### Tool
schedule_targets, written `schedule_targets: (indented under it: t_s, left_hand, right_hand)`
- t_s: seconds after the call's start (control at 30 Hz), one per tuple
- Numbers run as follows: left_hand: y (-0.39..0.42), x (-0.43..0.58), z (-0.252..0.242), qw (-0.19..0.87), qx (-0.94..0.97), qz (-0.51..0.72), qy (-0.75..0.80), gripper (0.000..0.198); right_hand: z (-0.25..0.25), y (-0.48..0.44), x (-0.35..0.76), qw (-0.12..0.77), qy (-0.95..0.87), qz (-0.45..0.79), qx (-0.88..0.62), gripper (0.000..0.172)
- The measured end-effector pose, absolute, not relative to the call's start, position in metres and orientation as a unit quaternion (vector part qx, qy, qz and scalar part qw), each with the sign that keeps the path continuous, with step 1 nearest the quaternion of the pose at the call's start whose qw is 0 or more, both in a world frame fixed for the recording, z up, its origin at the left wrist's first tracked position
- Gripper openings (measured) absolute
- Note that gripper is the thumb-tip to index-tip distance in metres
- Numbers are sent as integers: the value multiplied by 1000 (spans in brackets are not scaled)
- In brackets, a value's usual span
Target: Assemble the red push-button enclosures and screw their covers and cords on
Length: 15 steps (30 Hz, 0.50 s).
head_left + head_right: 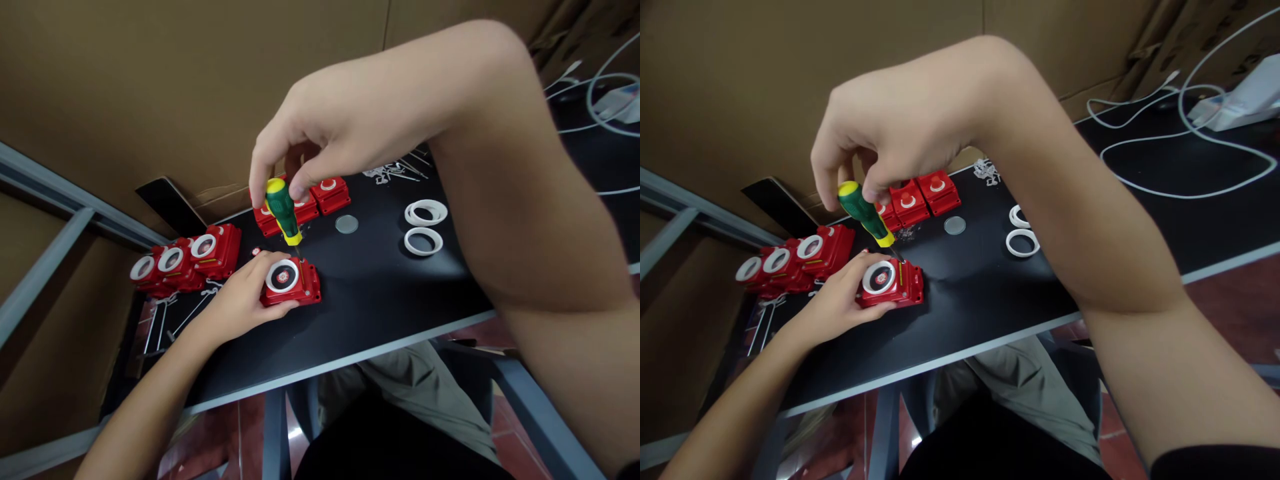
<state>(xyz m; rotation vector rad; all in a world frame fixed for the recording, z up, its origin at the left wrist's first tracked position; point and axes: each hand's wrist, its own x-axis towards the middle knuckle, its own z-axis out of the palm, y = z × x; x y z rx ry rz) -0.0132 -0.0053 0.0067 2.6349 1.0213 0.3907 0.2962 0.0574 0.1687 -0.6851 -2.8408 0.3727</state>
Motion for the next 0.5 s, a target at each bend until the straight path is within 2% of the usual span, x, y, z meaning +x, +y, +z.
schedule_targets:
  t_s: [0.5]
  left_hand:
    - [-4,-12,7,143,916,143,347,67]
  right_hand:
    - [169,56,295,98,-966,104,-216,41]
